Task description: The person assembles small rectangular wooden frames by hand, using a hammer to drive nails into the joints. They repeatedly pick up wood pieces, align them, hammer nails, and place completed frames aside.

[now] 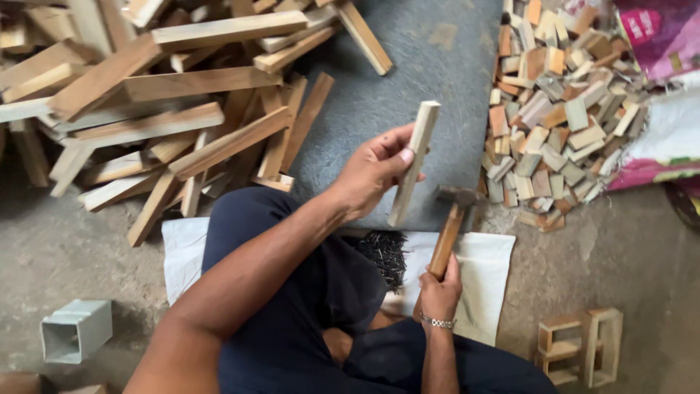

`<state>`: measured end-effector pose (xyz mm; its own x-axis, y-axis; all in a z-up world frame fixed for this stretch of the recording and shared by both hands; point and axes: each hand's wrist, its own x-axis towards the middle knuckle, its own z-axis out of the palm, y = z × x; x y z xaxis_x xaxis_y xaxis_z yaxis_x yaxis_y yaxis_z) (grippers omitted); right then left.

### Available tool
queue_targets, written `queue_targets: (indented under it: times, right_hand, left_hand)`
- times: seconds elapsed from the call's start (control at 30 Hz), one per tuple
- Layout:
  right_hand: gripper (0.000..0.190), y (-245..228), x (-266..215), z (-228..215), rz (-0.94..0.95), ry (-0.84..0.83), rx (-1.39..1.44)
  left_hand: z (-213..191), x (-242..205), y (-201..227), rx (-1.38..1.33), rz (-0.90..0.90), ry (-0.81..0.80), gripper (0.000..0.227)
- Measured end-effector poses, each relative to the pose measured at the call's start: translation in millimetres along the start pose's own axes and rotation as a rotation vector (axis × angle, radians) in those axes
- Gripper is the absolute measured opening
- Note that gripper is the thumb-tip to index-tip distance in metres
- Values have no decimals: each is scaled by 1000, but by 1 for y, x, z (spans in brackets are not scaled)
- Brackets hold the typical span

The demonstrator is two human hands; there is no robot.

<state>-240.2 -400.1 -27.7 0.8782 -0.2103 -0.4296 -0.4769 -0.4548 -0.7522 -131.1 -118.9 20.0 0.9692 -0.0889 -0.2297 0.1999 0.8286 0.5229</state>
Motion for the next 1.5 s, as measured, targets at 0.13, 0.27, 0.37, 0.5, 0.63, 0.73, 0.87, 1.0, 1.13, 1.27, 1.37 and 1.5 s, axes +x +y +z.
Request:
queue_targets:
  times: [0.13,0.27,0.37,0.5,0.63,0.73,0.87,1.0,1.13,1.27,1.37,1.5]
  right_hand:
    - [58,-2,13,-9,-98,-67,-250]
    - [39,-18,80,-34,-408,198,-356]
    - [24,-36,163,-46,-511,294,-322]
    - [23,-45,242,-34,-424,205,-270]
    - [35,-58,256,-19,-318,249,-341]
    - [53,-76,218,-28,-144,232,-5]
    - [71,-88,128,-41,-173,196,364]
    - [57,-77,43,-29,-317,79,322]
    - [50,-78,19,12,-277,14,322]
    - [48,-89,45,63,-517,5,181]
    - [41,-96,72,102,-512,104,187]
    - [37,-95,85,129,-793,274,-37]
  left_hand:
    - [-4,6,8,66,0,27,44]
    - [-9,15,11,175,27,47,41]
    - [-9,18,12,295,23,73,39]
    - [-2,21,13,338,15,86,36]
    - [-3,22,17,469,-24,108,32]
    - [-4,20,15,471,-25,93,29]
    - [-7,23,9,428,-30,51,28]
    - [-3,21,5,445,-6,-8,28]
    - [3,13,11,640,96,-55,29]
    - [-2,1,26,1224,442,-45,41]
    - [-6,-1,35,1516,513,-23,40]
    - [-11,4,35,1751,466,-38,37]
